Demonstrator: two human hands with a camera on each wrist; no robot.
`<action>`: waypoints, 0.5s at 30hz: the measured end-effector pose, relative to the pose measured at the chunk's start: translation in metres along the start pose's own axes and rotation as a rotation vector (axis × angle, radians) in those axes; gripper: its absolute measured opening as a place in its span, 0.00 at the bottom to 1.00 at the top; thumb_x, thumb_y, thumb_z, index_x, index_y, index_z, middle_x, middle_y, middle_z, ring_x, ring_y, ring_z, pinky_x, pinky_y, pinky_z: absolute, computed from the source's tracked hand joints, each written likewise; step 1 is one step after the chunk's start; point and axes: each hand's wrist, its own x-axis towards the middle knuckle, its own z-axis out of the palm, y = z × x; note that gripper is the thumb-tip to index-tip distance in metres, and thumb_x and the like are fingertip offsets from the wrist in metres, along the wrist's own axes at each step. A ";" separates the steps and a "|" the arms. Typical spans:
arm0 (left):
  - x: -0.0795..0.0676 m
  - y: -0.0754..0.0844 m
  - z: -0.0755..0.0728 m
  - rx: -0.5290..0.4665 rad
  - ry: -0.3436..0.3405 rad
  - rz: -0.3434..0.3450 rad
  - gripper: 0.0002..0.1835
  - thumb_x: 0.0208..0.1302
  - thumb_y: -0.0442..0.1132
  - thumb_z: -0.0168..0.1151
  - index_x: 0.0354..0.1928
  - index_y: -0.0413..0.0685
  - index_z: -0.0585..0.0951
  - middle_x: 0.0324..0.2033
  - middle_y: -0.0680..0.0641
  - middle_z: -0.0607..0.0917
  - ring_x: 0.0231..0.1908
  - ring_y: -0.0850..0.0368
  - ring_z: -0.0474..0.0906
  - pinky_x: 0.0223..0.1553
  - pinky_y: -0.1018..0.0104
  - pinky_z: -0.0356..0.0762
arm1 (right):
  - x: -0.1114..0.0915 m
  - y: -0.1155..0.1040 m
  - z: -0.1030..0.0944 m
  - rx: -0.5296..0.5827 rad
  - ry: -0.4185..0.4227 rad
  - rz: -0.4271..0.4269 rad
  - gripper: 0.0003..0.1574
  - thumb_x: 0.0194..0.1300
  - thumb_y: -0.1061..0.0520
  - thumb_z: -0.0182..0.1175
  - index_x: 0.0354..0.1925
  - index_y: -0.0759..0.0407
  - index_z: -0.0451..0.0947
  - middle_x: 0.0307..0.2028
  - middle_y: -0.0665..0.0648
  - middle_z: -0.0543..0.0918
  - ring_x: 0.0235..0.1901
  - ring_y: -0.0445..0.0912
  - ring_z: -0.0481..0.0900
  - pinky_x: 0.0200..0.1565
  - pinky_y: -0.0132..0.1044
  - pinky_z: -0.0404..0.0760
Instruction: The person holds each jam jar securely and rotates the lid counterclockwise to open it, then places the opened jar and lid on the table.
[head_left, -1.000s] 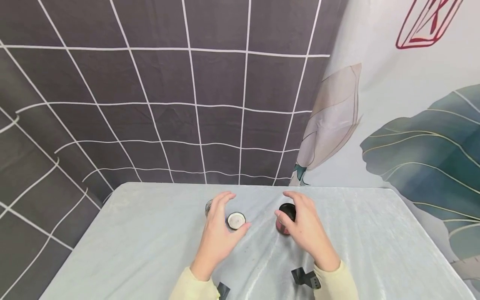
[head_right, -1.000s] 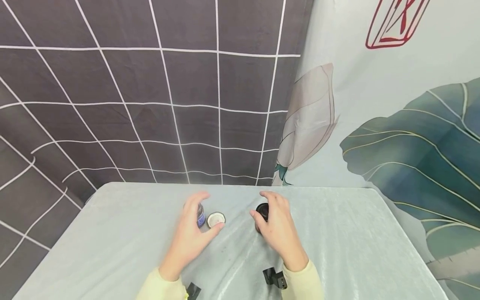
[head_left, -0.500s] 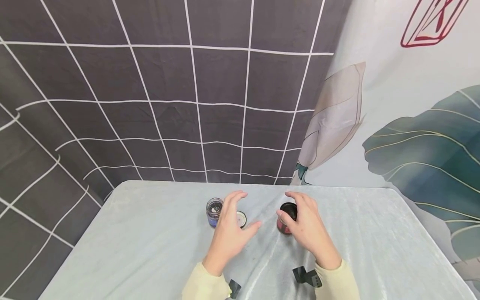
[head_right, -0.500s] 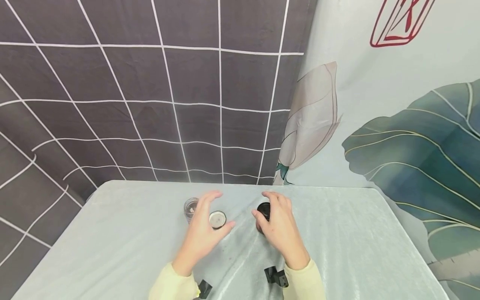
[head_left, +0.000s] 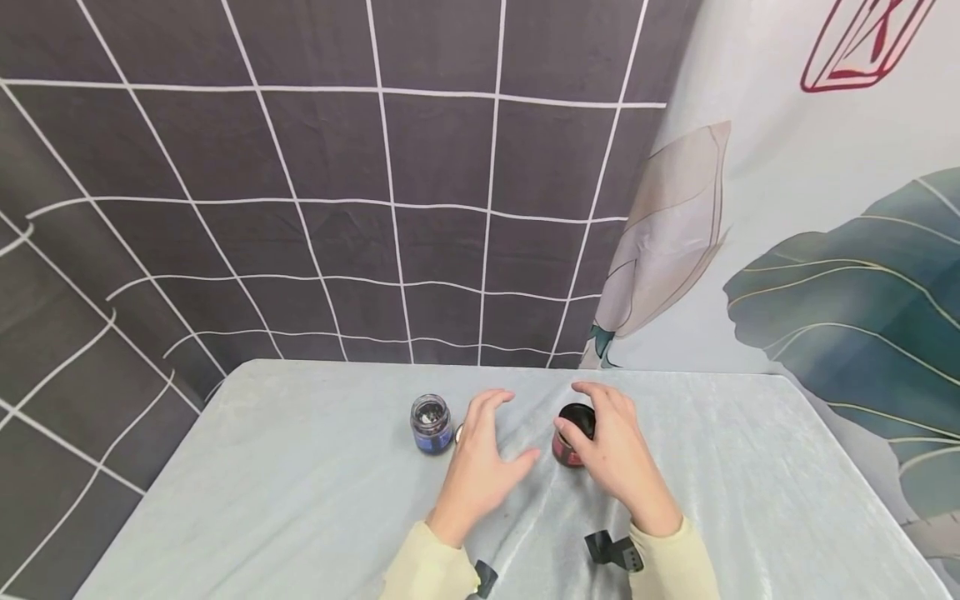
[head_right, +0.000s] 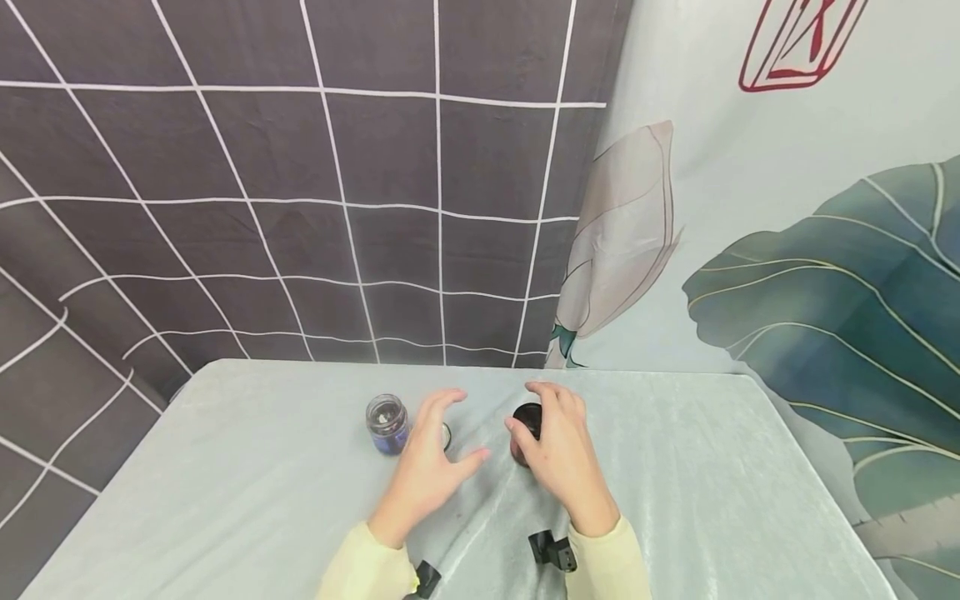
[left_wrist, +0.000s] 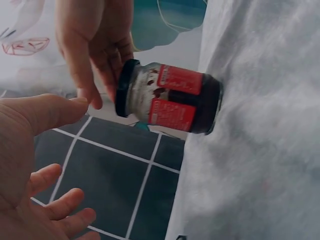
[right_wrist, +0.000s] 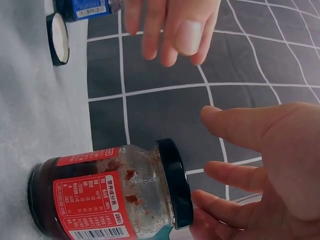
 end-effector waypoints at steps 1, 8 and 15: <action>0.000 0.000 0.002 -0.002 -0.004 -0.006 0.41 0.50 0.43 0.78 0.67 0.49 0.70 0.65 0.48 0.70 0.63 0.50 0.71 0.62 0.49 0.70 | 0.000 0.000 0.000 -0.002 0.000 0.001 0.31 0.63 0.57 0.69 0.61 0.68 0.73 0.58 0.71 0.75 0.62 0.67 0.65 0.61 0.59 0.66; 0.000 -0.005 0.013 -0.019 -0.020 -0.035 0.40 0.51 0.43 0.77 0.66 0.49 0.70 0.65 0.48 0.69 0.63 0.50 0.71 0.63 0.50 0.70 | 0.000 0.000 -0.001 -0.012 0.005 -0.010 0.31 0.64 0.56 0.69 0.61 0.68 0.74 0.58 0.71 0.76 0.61 0.68 0.66 0.61 0.60 0.66; 0.002 -0.006 0.026 -0.015 -0.051 -0.057 0.40 0.52 0.44 0.76 0.67 0.50 0.69 0.65 0.49 0.70 0.63 0.51 0.71 0.62 0.51 0.71 | 0.000 0.001 -0.001 -0.025 -0.008 0.001 0.31 0.64 0.56 0.69 0.61 0.68 0.73 0.58 0.72 0.75 0.62 0.69 0.65 0.61 0.61 0.66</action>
